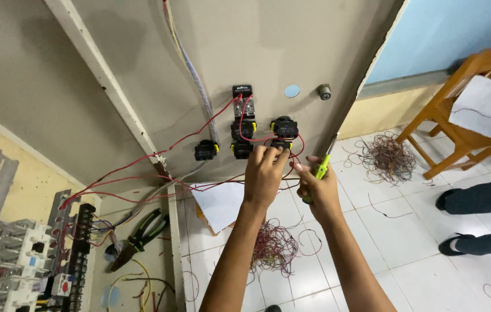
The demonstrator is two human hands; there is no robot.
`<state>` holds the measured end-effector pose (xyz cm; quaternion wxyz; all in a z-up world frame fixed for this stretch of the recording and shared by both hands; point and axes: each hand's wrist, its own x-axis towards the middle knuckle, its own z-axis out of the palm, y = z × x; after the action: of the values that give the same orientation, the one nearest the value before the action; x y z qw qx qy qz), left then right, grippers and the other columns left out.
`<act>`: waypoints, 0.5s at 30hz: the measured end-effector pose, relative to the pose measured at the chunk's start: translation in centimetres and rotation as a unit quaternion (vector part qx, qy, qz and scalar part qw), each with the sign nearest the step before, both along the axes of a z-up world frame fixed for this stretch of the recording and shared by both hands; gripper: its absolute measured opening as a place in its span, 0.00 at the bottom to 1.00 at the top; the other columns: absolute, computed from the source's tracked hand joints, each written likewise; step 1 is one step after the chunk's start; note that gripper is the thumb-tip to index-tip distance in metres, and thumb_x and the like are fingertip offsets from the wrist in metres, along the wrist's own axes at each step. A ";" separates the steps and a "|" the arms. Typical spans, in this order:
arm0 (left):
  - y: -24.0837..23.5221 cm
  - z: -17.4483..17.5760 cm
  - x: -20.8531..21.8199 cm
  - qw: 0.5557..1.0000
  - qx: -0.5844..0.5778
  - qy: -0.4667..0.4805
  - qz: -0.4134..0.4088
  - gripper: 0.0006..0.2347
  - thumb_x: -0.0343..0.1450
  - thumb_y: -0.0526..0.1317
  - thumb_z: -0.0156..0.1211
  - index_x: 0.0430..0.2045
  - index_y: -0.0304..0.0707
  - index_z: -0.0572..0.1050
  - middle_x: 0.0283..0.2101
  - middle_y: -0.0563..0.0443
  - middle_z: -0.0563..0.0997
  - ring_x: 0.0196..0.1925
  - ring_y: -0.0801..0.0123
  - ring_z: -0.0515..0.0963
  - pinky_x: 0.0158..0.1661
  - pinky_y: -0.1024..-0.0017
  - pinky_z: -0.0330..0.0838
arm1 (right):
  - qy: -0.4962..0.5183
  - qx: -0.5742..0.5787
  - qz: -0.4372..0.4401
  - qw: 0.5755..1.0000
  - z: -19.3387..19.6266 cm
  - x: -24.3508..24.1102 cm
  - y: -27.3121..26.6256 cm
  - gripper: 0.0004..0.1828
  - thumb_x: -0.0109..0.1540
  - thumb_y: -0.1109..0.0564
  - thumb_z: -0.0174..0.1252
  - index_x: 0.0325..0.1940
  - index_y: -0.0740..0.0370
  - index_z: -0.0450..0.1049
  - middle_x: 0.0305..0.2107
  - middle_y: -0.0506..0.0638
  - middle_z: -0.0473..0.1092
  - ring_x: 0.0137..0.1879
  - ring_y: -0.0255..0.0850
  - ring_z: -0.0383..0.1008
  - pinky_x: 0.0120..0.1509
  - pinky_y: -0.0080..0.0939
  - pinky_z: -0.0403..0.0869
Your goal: The person strips red wires and connects them to terminal blocks inside an electrical panel using a screwdriver. They tighten screws to secure the wires and adjust connections on multiple black components mounted in the panel.
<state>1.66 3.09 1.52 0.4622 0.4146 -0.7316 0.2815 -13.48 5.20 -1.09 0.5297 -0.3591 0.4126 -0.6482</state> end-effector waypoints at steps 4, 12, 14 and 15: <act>0.8 0.7 -0.8 0.999 0.032 0.025 0.011 0.08 0.68 0.31 0.67 0.36 0.47 0.81 0.35 0.56 0.76 0.43 0.63 0.75 0.34 0.70 0.69 | -0.011 0.004 -0.030 0.999 0.0 0.9 -0.7 0.24 0.58 0.63 0.70 0.53 0.59 0.66 0.25 0.53 0.71 0.15 0.34 0.57 0.18 0.36 0.64; 10.2 -4.6 -4.9 0.651 0.300 0.697 0.000 0.15 0.71 0.41 0.62 0.51 0.46 0.71 0.44 0.49 0.70 0.42 0.69 0.71 0.40 0.70 0.76 | 0.061 0.081 -0.054 0.993 5.4 0.8 0.7 0.24 0.55 0.59 0.71 0.47 0.59 0.63 0.25 0.46 0.70 0.19 0.34 0.58 0.21 0.35 0.62; 8.8 -4.9 -4.7 0.539 0.382 0.750 -0.024 0.20 0.71 0.45 0.58 0.59 0.46 0.69 0.54 0.51 0.73 0.47 0.68 0.75 0.43 0.70 0.75 | 0.055 0.083 -0.028 0.995 5.5 0.0 0.3 0.25 0.55 0.59 0.70 0.48 0.60 0.62 0.25 0.48 0.72 0.19 0.35 0.58 0.21 0.36 0.62; 8.5 -5.2 -4.6 0.412 0.451 0.790 -0.052 0.26 0.72 0.50 0.53 0.66 0.46 0.66 0.63 0.53 0.75 0.53 0.68 0.78 0.46 0.70 0.75 | 0.053 0.081 -0.003 0.995 5.4 -0.4 0.4 0.26 0.55 0.58 0.70 0.50 0.61 0.61 0.26 0.49 0.73 0.18 0.36 0.58 0.22 0.37 0.62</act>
<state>-2.98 11.57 -3.67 0.5959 0.5635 -0.0846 -0.5659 -13.89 5.57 4.33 0.5327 -0.3479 0.4926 -0.5937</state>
